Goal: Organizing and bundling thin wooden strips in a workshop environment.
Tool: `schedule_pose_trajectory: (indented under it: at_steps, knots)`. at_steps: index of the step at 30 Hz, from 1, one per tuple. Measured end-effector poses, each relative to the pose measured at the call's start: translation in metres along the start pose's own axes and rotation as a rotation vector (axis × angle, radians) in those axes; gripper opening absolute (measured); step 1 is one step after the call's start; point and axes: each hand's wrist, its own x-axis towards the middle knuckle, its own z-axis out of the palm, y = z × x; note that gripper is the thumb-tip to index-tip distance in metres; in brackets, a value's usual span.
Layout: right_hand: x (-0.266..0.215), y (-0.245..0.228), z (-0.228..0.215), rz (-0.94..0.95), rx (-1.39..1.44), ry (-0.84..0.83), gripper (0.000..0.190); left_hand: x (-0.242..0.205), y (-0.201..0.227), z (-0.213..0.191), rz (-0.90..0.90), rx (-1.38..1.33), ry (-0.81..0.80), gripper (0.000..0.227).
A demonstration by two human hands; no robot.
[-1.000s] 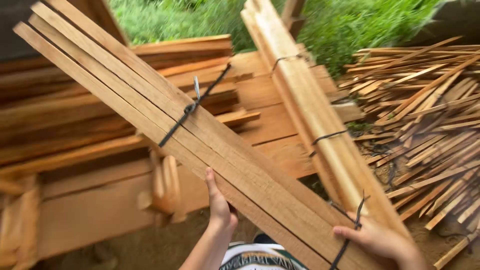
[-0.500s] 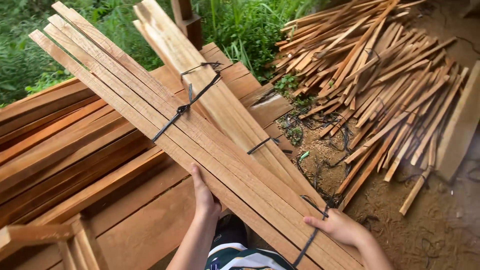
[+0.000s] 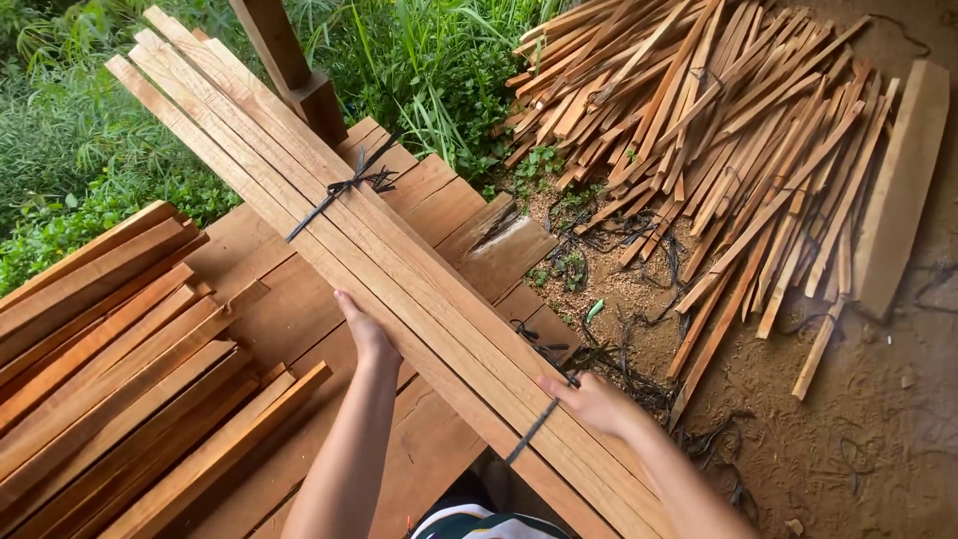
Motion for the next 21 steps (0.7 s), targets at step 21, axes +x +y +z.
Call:
schedule_pose_trajectory:
  at_steps: [21]
  knots:
    - [0.079,-0.012,-0.007,0.073,0.142,-0.063,0.129,0.025,0.018,0.042,-0.075,0.164,0.127,0.103]
